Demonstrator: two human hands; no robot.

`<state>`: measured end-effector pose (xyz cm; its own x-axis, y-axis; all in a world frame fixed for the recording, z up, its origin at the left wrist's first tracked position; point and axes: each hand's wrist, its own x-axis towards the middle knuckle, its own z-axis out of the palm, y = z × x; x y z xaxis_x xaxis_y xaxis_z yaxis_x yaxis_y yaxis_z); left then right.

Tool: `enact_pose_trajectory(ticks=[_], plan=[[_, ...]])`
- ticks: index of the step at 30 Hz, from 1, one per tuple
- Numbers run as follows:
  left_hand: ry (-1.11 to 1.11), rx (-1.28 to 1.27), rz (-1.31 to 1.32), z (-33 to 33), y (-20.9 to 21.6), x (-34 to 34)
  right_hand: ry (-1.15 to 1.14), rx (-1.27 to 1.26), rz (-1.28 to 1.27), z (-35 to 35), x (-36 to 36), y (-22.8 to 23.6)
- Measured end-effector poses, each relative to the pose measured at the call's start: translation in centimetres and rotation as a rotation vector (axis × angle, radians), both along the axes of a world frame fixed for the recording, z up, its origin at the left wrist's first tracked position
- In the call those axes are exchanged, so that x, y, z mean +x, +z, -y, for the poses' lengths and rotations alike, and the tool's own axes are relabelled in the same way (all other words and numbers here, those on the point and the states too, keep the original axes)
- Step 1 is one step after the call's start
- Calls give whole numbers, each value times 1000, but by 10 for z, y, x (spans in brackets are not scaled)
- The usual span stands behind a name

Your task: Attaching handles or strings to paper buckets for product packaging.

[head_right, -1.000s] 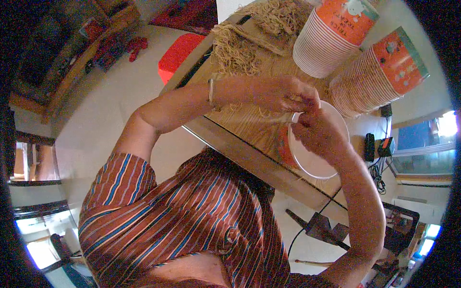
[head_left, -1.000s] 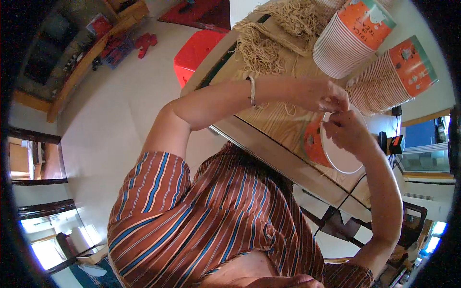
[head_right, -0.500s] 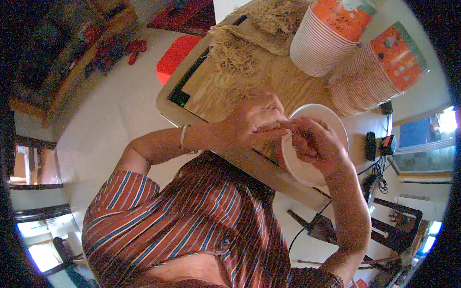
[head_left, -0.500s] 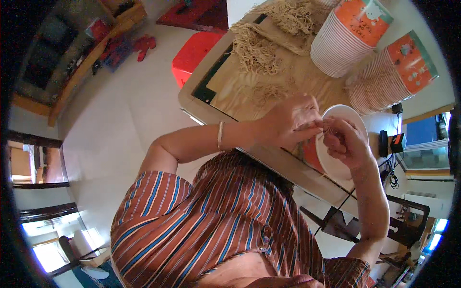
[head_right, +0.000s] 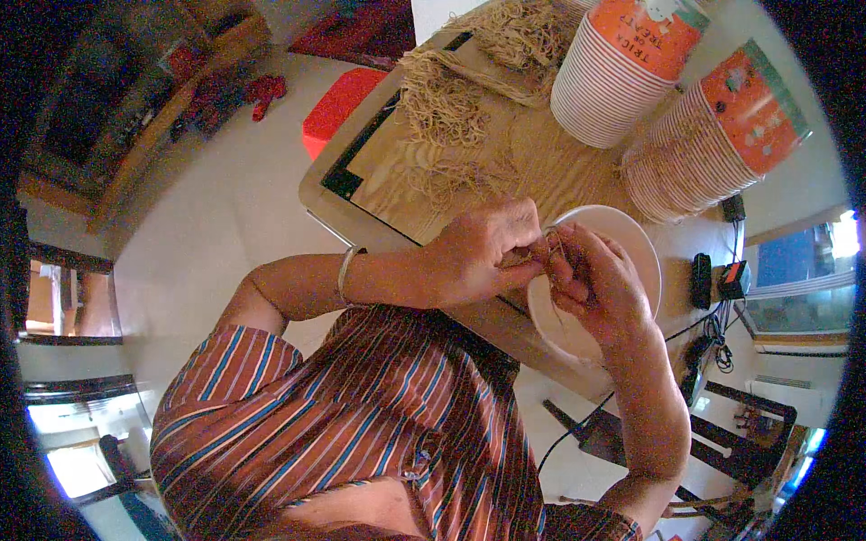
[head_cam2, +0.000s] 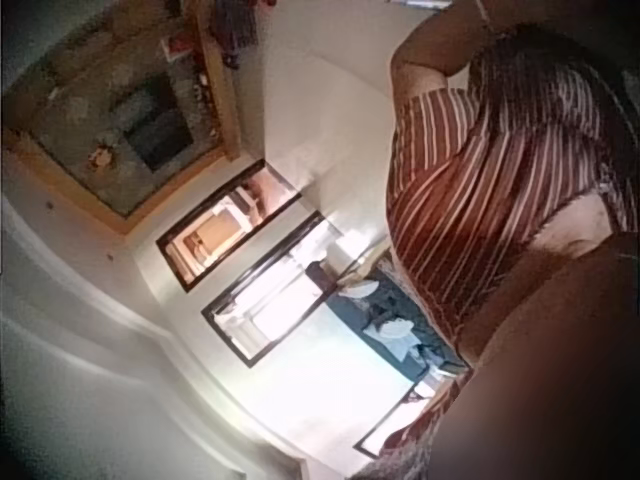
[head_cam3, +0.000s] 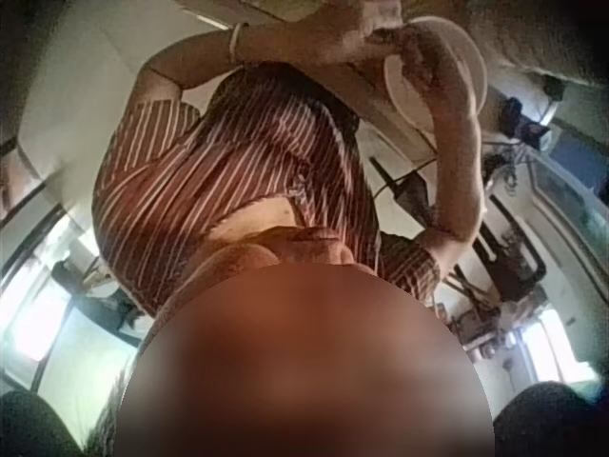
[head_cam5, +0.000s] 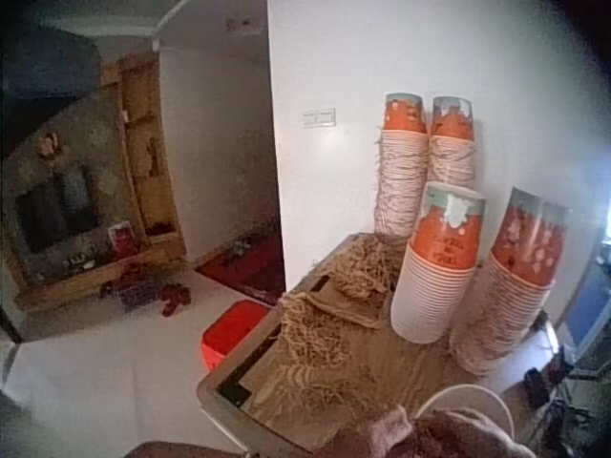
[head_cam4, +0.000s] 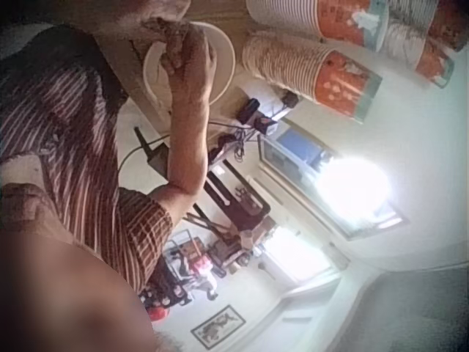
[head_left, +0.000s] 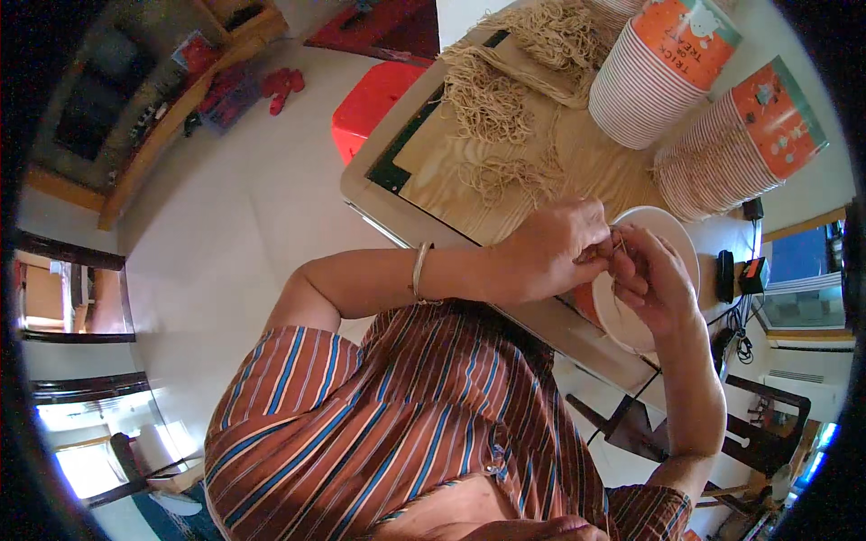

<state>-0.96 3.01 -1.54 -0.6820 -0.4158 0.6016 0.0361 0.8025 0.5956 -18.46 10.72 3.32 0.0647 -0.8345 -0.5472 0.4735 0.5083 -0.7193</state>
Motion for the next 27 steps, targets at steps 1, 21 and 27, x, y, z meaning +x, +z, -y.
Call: enact_pose_trajectory(ticks=[1,21,27], plan=[[-33,132,32,-1,2,1,-4,-17,-16,-1,1,2],[-97,418,3,19,15,5,18,-285,-885,-2,5,11],[-84,376,-136,27,5,-10,43,-517,-1093,-5,3,4]])
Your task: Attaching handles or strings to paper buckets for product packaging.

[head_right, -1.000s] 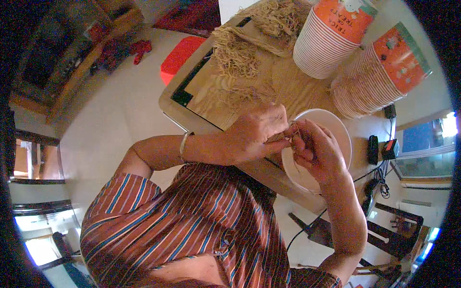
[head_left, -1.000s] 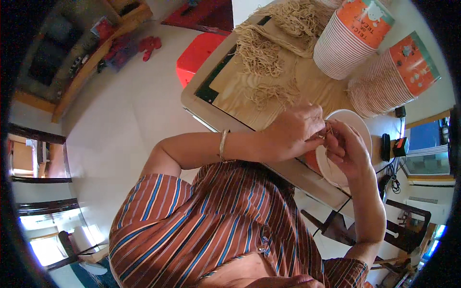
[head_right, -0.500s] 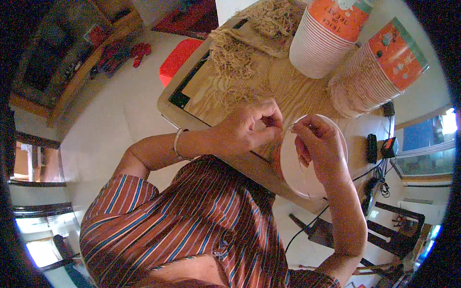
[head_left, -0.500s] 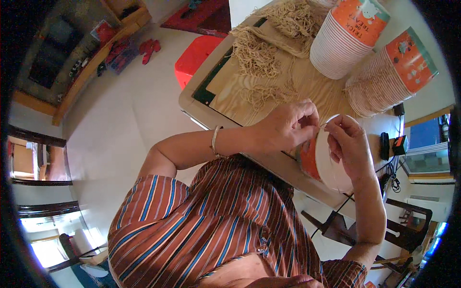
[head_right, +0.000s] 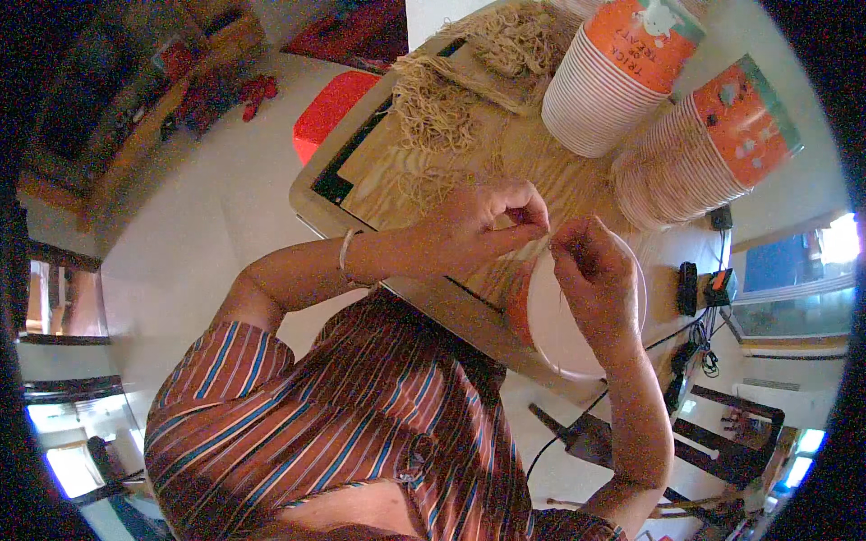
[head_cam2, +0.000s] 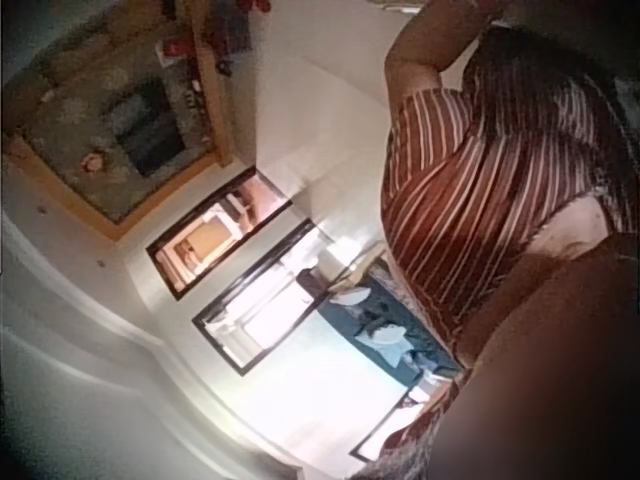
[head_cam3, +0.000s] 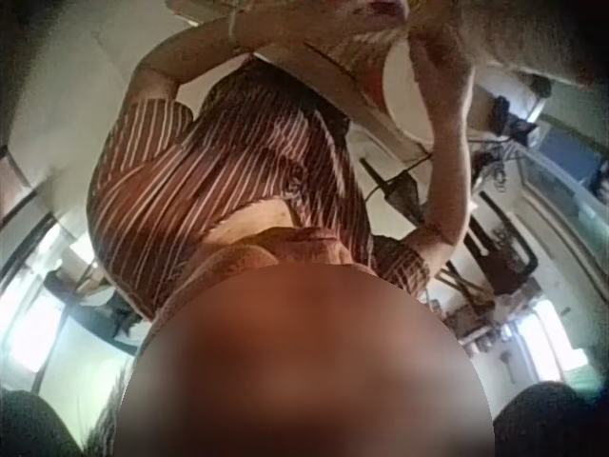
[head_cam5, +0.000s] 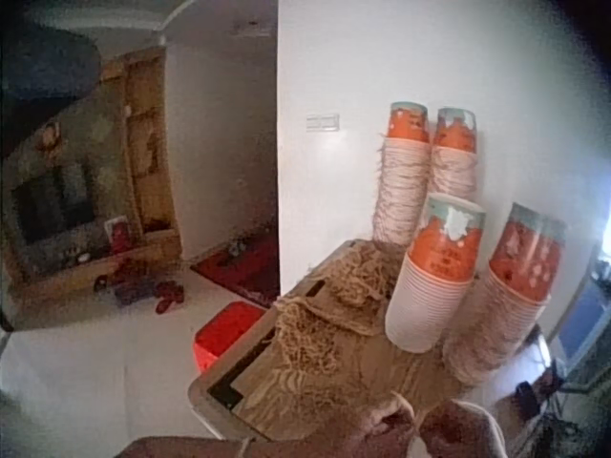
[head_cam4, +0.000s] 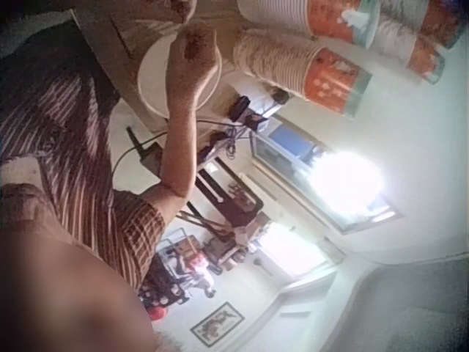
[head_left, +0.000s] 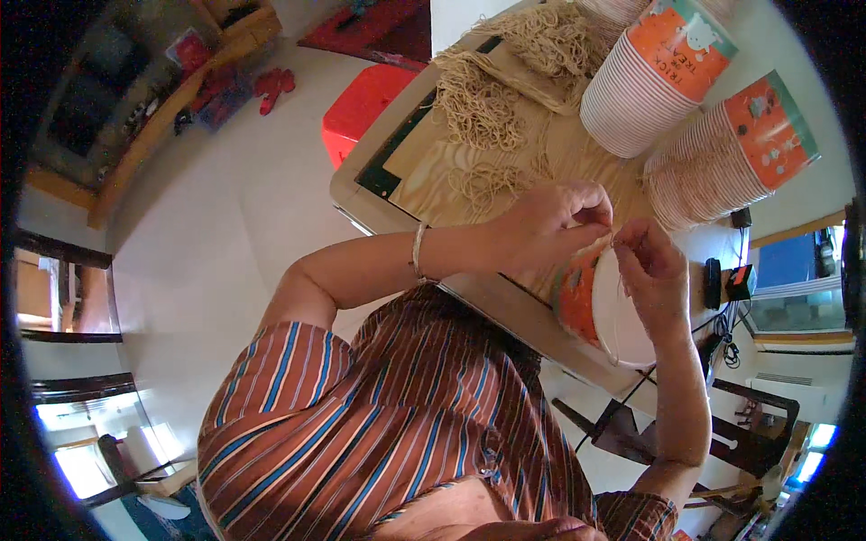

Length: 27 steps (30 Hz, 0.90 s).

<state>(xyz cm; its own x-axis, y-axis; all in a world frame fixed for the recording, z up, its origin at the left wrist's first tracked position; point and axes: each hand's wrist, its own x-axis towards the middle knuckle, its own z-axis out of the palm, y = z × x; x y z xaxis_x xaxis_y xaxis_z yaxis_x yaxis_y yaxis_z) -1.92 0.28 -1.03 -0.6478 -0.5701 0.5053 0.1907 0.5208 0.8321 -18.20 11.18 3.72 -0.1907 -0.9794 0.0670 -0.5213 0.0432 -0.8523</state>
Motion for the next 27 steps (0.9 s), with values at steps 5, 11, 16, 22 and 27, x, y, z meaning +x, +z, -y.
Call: enact_pose_trajectory(ticks=[5,11,16,22,27], plan=[[-150,205,22,2,-3,-7,4,-118,-68,-2,2,0],[-356,445,-27,10,-21,-16,73,-233,-121,1,1,-4],[-421,730,-20,5,-25,-20,13,-174,-126,0,-5,-9],[-456,961,-33,-5,-24,-23,-28,-81,74,-1,-6,-9],[-406,1015,1,-9,-22,-21,-35,-51,-60,-3,-9,-11]])
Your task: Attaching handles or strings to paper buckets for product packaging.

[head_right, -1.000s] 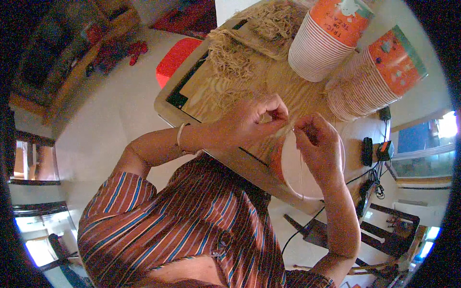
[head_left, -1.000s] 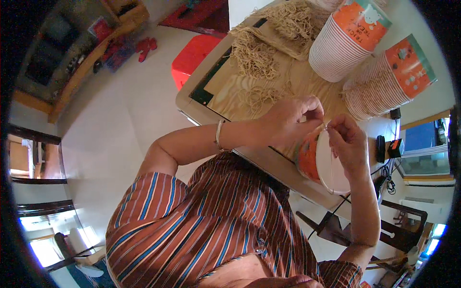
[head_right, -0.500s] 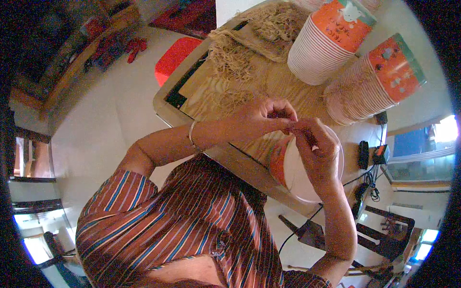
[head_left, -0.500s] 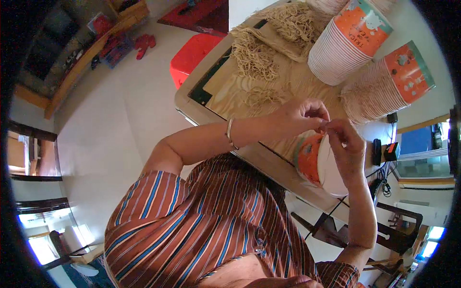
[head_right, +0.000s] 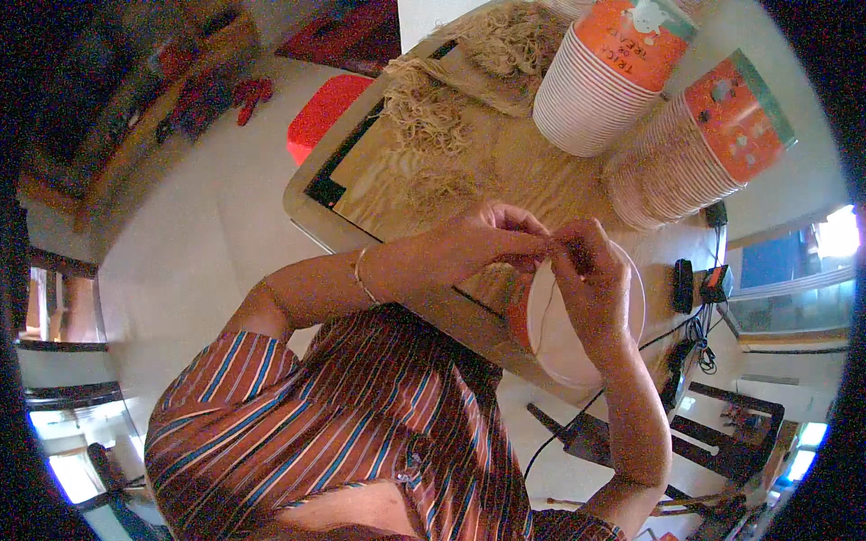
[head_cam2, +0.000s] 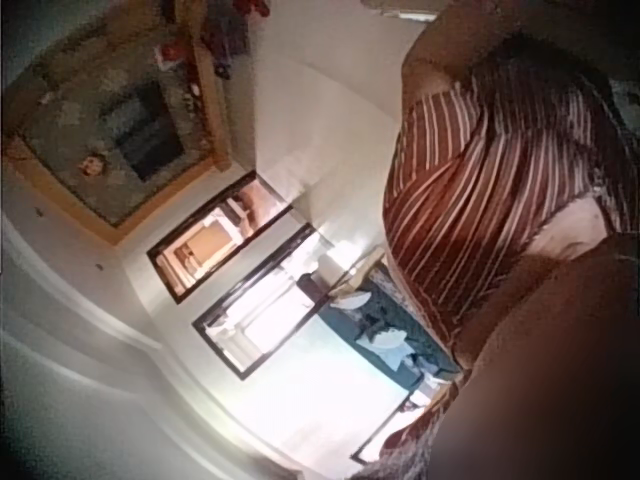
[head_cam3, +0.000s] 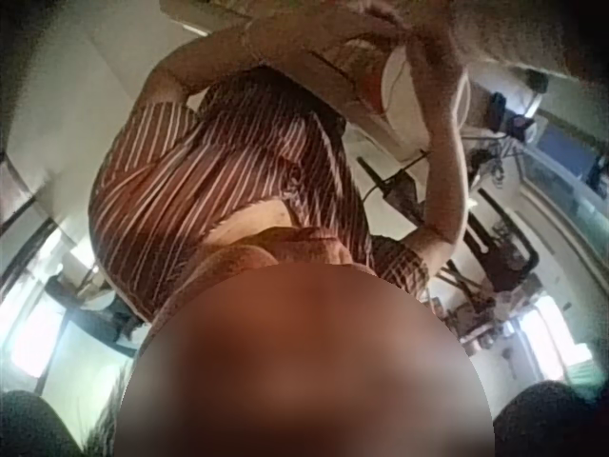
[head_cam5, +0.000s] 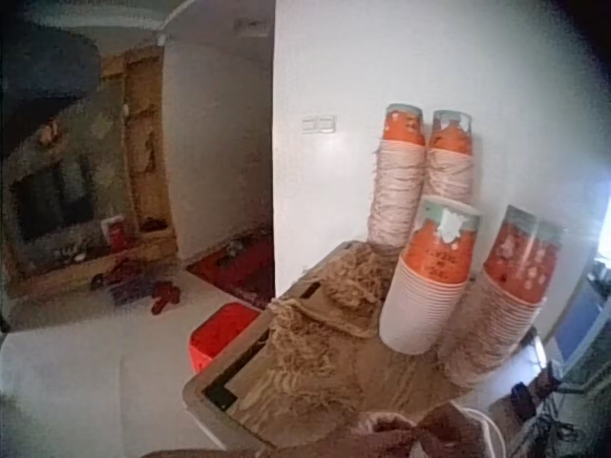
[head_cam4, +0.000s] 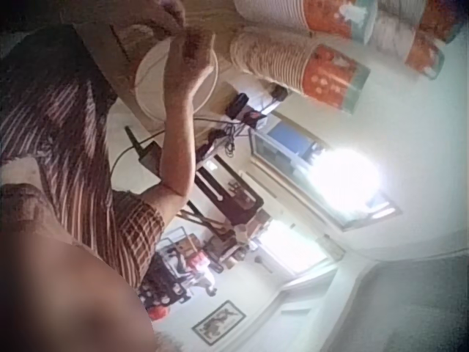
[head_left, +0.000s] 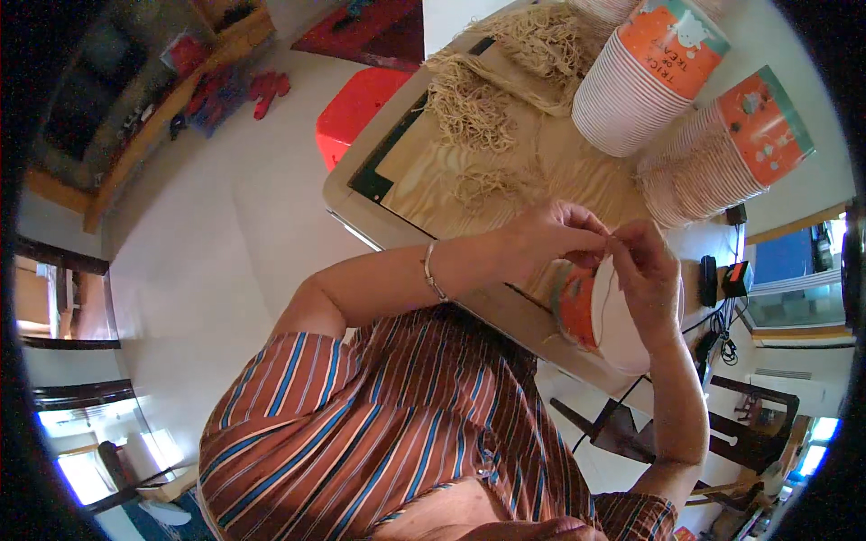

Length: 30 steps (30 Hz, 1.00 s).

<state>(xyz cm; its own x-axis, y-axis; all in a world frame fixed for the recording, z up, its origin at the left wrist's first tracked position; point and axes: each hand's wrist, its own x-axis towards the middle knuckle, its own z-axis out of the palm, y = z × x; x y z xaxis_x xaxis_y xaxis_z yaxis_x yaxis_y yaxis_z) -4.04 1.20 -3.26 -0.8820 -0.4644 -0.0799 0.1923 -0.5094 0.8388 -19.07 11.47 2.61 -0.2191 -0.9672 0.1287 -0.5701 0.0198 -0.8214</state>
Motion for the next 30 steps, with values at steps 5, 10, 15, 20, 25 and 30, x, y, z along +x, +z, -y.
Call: enact_pose_trajectory(ticks=[5,10,15,20,25,30], plan=[[18,-28,-33,-4,5,6,-7,-20,-60,-2,6,4],[39,-123,-5,-5,3,5,5,-52,-46,-1,1,-3],[78,-140,-42,-7,-9,0,-25,63,217,-1,0,-2],[100,-313,25,-7,-9,-1,-7,131,297,-1,-6,4],[61,-363,64,-6,-6,-1,75,274,395,-3,-17,9],[41,-315,35,-6,-8,-3,37,214,327,-10,-16,1]])
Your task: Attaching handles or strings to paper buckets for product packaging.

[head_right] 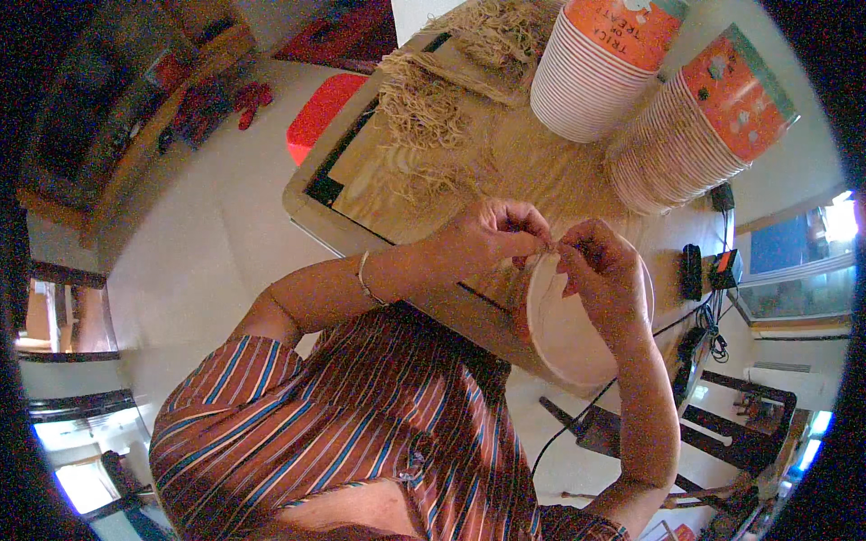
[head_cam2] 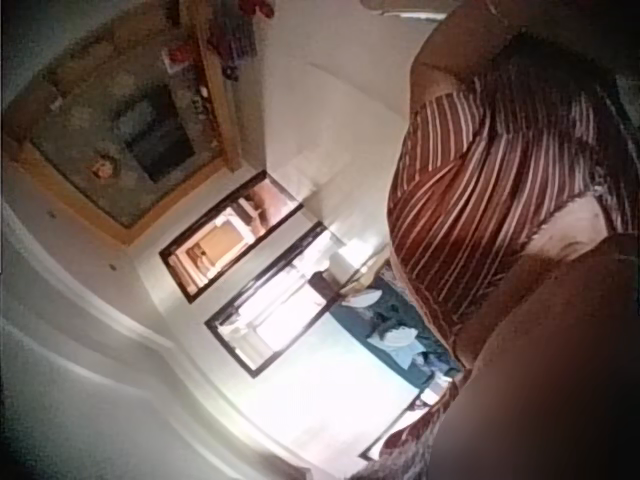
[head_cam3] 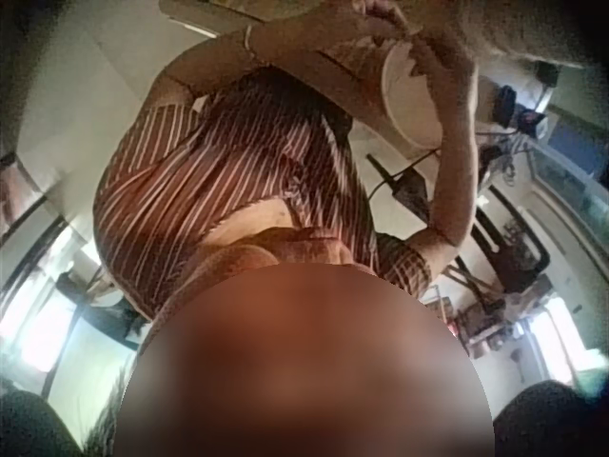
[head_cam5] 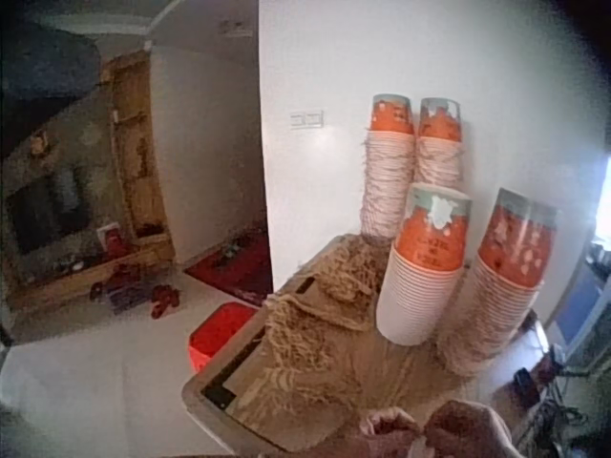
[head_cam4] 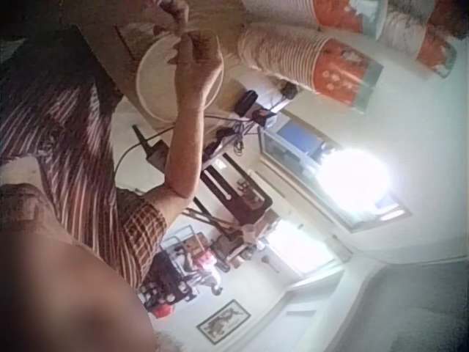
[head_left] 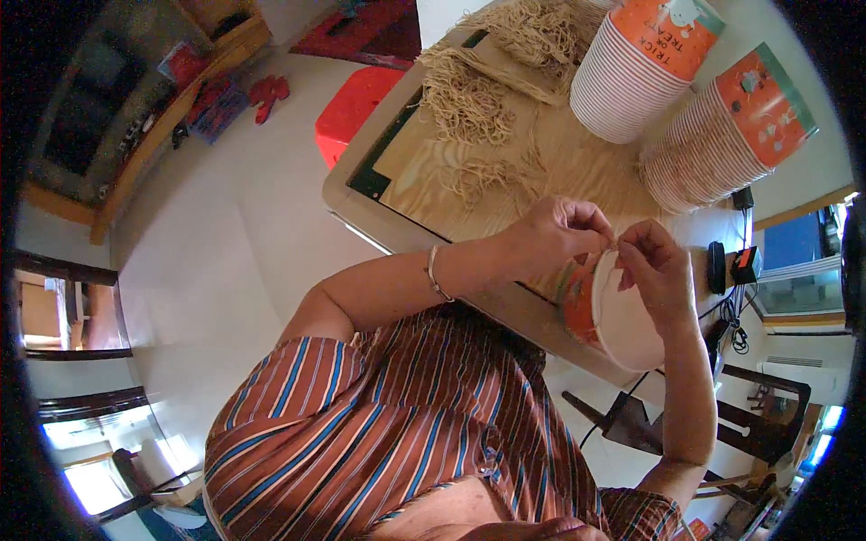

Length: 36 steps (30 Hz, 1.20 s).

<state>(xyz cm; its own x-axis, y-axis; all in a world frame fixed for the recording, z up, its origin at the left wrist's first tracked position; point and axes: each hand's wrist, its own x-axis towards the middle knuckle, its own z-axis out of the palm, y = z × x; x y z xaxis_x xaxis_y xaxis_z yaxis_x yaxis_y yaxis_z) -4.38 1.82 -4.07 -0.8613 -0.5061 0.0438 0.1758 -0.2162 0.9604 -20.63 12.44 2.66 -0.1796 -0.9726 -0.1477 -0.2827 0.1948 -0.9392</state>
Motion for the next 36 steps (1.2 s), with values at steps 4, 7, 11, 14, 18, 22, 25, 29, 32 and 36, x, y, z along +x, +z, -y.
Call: enact_pose_trajectory(ticks=[4,7,11,14,18,22,25,29,32,36], plan=[[-39,149,-4,-3,4,-2,-74,-92,-100,-9,8,-5],[-29,260,-19,-4,5,-2,-99,-211,-291,-14,15,1],[-52,263,-7,-4,3,-6,-34,-486,-701,-24,21,10],[-37,205,-9,-6,5,-8,44,-507,-714,-26,25,18],[-20,180,0,-5,4,-10,38,-430,-725,-24,24,15],[-7,154,19,-5,7,-10,50,-465,-800,-21,22,14],[7,99,28,-4,8,-9,33,-463,-842,-20,21,11],[74,-20,43,-4,6,-10,109,-465,-1028,-19,24,12],[67,6,124,-5,20,-5,155,-439,-1136,-21,24,11],[63,-7,112,-3,20,-5,183,-347,-1248,-23,27,11]])
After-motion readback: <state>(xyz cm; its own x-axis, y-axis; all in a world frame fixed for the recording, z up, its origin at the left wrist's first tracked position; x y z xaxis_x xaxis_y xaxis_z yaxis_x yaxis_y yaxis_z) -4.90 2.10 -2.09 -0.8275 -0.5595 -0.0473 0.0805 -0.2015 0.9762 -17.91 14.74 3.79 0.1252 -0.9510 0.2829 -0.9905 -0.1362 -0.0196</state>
